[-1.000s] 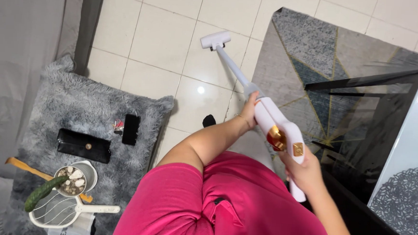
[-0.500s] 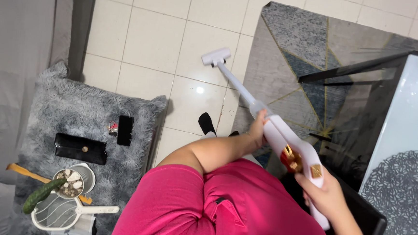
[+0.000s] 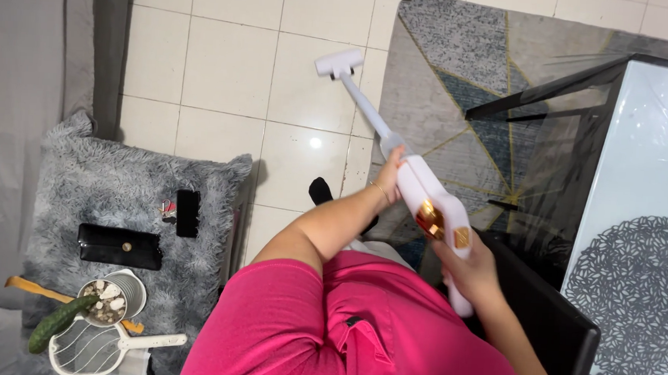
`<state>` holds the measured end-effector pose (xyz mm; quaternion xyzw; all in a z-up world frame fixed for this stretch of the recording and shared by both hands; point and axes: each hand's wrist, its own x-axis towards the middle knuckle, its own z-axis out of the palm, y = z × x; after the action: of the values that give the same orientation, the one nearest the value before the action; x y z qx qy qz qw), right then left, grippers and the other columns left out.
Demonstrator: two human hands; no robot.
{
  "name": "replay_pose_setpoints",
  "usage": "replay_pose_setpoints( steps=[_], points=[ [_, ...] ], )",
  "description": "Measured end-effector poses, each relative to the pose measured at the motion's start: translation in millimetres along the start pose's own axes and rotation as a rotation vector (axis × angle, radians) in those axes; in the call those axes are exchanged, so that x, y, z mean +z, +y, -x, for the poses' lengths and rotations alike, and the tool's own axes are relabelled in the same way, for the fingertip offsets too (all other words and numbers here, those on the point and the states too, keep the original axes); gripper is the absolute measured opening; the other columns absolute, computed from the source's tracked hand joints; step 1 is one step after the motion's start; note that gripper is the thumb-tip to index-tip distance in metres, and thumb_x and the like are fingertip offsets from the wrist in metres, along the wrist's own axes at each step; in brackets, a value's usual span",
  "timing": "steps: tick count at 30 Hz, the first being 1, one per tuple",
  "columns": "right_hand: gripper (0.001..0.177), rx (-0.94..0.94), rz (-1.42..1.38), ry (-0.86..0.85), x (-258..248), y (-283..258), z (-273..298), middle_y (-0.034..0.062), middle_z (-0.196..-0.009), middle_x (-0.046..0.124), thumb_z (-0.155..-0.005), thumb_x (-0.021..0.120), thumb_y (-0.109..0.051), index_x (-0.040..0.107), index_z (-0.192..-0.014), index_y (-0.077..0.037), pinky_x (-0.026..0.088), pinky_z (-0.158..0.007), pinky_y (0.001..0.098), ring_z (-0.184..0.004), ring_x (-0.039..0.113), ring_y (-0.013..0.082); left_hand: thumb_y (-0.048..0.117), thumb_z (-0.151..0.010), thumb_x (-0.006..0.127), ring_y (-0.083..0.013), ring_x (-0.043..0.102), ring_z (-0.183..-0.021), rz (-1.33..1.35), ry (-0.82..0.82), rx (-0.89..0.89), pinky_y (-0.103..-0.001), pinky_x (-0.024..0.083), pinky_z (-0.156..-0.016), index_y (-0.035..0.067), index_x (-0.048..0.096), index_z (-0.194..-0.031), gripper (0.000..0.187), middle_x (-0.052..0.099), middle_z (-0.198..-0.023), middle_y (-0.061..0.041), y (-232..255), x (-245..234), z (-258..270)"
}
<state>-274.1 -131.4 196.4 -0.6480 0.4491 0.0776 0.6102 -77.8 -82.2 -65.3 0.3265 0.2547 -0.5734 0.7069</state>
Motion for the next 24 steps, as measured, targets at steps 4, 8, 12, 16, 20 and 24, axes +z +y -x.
replay_pose_setpoints(
  steps=[4,8,12,16,20,24],
  points=[
    [0.027,-0.109,-0.08,-0.059,23.2,-9.6,-21.8,0.0011,-0.061,0.057,-0.088,0.075,-0.017,0.061,-0.107,-0.004,0.041,-0.038,0.0279,-0.042,0.051,0.0109,0.072,-0.091,0.054,-0.0221,0.073,-0.084,-0.048,0.024,0.031,-0.04,0.062,-0.077,0.01,0.069,-0.108,0.066,0.074,-0.094,-0.008,41.8,-2.7,0.0],
    [0.024,-0.169,-0.052,-0.057,28.7,-22.7,-23.2,0.0002,-0.063,0.059,-0.091,0.073,-0.017,0.064,-0.11,-0.005,0.043,-0.041,0.0256,-0.046,0.054,0.0081,0.07,-0.089,0.054,-0.0239,0.074,-0.084,-0.074,0.036,0.043,-0.041,0.064,-0.076,0.01,0.068,-0.106,0.064,0.075,-0.093,-0.01,51.7,1.5,1.5],
    [0.026,-0.15,-0.058,-0.046,8.2,-22.4,-5.7,0.0,-0.065,0.06,-0.089,0.073,-0.017,0.063,-0.11,-0.005,0.041,-0.04,0.0266,-0.045,0.054,0.0089,0.072,-0.09,0.053,-0.0216,0.074,-0.083,-0.107,0.047,0.026,-0.04,0.062,-0.074,0.014,0.069,-0.107,0.063,0.074,-0.094,-0.007,24.8,10.5,1.5],
    [0.027,-0.061,-0.074,-0.024,-22.2,-5.5,20.9,-0.0001,-0.063,0.057,-0.088,0.072,-0.017,0.063,-0.111,-0.007,0.042,-0.039,0.0269,-0.044,0.052,0.009,0.073,-0.09,0.051,-0.0211,0.074,-0.083,-0.081,0.001,-0.007,-0.04,0.062,-0.074,0.014,0.07,-0.108,0.064,0.075,-0.094,-0.007,-24.8,25.0,4.6],
    [0.027,0.01,-0.003,0.037,-38.1,8.6,34.3,0.0012,-0.063,0.058,-0.086,0.074,-0.017,0.063,-0.109,-0.005,0.045,-0.038,0.0284,-0.044,0.054,0.0107,0.07,-0.092,0.053,-0.0211,0.074,-0.086,-0.081,0.011,-0.026,-0.04,0.062,-0.078,0.013,0.069,-0.108,0.062,0.075,-0.097,-0.007,-47.6,35.5,9.1],
    [0.029,-0.062,-0.126,0.016,-36.6,25.9,27.5,0.001,-0.061,0.058,-0.087,0.074,-0.019,0.064,-0.111,-0.007,0.043,-0.038,0.0271,-0.043,0.052,0.0104,0.069,-0.092,0.053,-0.0219,0.075,-0.088,-0.082,0.021,-0.029,-0.041,0.063,-0.081,0.012,0.069,-0.105,0.06,0.076,-0.097,-0.008,-40.7,40.3,8.6]
  ],
)
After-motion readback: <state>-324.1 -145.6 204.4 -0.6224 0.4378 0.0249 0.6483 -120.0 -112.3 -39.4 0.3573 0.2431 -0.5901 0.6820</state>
